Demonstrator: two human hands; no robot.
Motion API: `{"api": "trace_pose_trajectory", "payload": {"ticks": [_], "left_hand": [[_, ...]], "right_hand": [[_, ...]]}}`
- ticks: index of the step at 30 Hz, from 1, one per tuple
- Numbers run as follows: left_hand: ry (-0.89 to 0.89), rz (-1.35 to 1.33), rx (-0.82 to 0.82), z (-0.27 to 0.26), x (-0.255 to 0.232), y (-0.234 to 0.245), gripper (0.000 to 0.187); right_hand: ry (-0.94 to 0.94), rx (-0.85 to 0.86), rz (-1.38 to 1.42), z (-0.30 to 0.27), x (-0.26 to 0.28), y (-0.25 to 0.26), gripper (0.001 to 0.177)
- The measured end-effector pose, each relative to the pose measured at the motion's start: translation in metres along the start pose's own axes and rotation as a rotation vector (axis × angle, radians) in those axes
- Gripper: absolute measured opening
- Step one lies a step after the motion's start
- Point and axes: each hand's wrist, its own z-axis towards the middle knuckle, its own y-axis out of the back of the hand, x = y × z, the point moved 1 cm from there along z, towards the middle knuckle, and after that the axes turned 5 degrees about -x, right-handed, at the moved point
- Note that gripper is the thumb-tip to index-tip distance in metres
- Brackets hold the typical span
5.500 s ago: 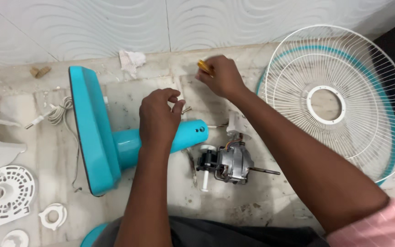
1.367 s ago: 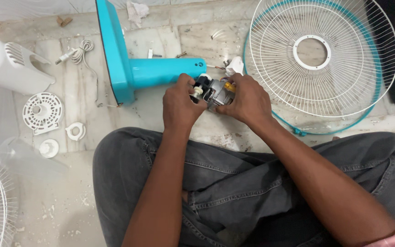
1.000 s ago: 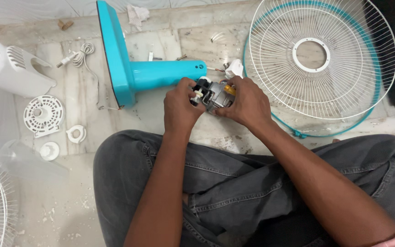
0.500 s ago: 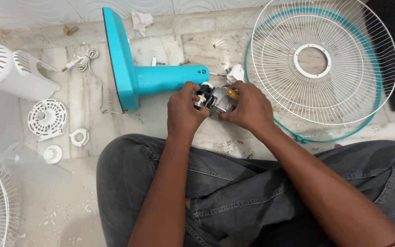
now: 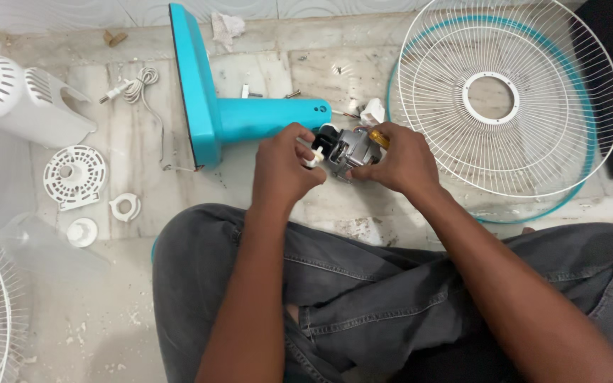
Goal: The person disassembles a standing fan, removes the motor, and uses a screwdriver to work on the motor and fan base. They handle the fan cage, motor, and base, placing parts on the floor.
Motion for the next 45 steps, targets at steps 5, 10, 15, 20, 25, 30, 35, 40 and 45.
{"api": "trace_pose_trajectory", "payload": {"ticks": [5, 10, 15, 20, 25, 30, 35, 40, 45], "left_hand": [[0.033, -0.027, 0.146, 0.006, 0.005, 0.022, 0.050], [0.062, 0.043, 0.148, 0.007, 0.014, 0.013, 0.049], [0.109, 0.127, 0.179, 0.009, 0.016, 0.002, 0.052], [0.125, -0.032, 0.260, 0.011, 0.020, 0.001, 0.050], [0.013, -0.354, 0.457, 0.017, 0.023, 0.006, 0.052], [0.118, -0.384, 0.558, 0.019, 0.022, 0.016, 0.048], [0.126, -0.436, 0.553, 0.022, 0.027, 0.013, 0.042], [0.145, -0.319, 0.475, 0.022, 0.041, 0.014, 0.039], [0.225, -0.017, 0.491, 0.023, 0.055, 0.010, 0.037]], "right_hand": [[-0.025, 0.000, -0.038, -0.001, 0.001, 0.002, 0.089], [0.022, -0.068, -0.041, 0.002, -0.009, 0.000, 0.088], [0.036, -0.084, -0.035, 0.001, -0.008, 0.001, 0.088], [0.196, -0.169, 0.042, -0.018, 0.006, 0.008, 0.067], [0.249, 0.081, 0.306, -0.019, 0.006, -0.019, 0.032], [0.295, 0.223, 0.441, -0.024, 0.006, -0.040, 0.034], [0.053, 0.325, 0.628, -0.027, 0.007, -0.049, 0.025], [-0.071, 0.395, 0.829, -0.025, 0.004, -0.060, 0.016], [-0.137, 0.405, 0.931, -0.024, 0.000, -0.068, 0.016]]}}
